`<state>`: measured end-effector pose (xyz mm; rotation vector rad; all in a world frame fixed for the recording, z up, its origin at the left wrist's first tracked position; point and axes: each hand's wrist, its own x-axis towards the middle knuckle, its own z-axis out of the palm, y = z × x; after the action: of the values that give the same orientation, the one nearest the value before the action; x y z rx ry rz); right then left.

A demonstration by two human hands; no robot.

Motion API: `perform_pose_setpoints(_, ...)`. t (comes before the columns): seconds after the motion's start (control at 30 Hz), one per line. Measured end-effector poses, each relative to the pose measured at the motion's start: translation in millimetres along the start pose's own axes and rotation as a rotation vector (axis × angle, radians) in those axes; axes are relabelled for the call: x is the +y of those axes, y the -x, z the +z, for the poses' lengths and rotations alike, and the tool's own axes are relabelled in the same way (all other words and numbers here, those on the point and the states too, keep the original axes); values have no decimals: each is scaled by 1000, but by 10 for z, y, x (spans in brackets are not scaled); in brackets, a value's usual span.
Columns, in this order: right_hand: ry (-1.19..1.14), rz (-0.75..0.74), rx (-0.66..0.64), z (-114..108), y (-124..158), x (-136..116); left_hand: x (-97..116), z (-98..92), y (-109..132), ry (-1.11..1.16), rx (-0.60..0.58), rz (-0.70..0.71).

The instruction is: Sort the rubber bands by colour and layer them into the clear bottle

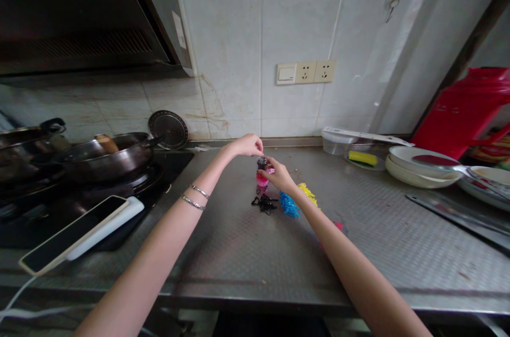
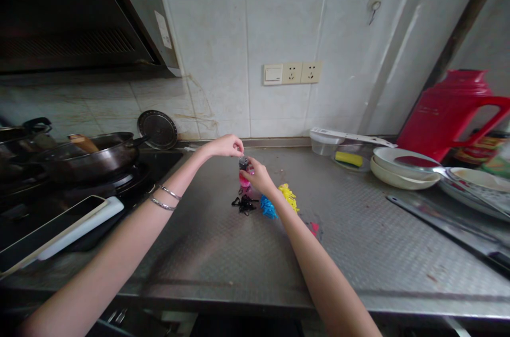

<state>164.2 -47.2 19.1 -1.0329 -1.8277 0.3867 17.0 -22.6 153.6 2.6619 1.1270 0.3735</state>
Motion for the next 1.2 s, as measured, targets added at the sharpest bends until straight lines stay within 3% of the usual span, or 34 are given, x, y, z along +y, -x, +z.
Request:
perform_pose_setpoints(0.17,-1,8,-3,9,-8,26,-161,134,151,76,260,-59)
perform_pose_setpoints(0.23,0,11,-5,9,-10,23,-252,252,254,113,282,-95)
perform_pose_setpoints(0.47,-21,11,-1,-5,-6,-25,-423,849,495,300,168,-189)
perform_pose_setpoints(0.6,-23,24,12,-5,-6,-20,-449,1055,531,336,51,-180)
perform_pose_setpoints(1.0,-69,55,7,-69,4,-45,-499,1044,649,405,-162,-76)
perform_pose_setpoints(1.2,-49,70,9,-71,4,-18,-389,1004,692,462,-322,-133)
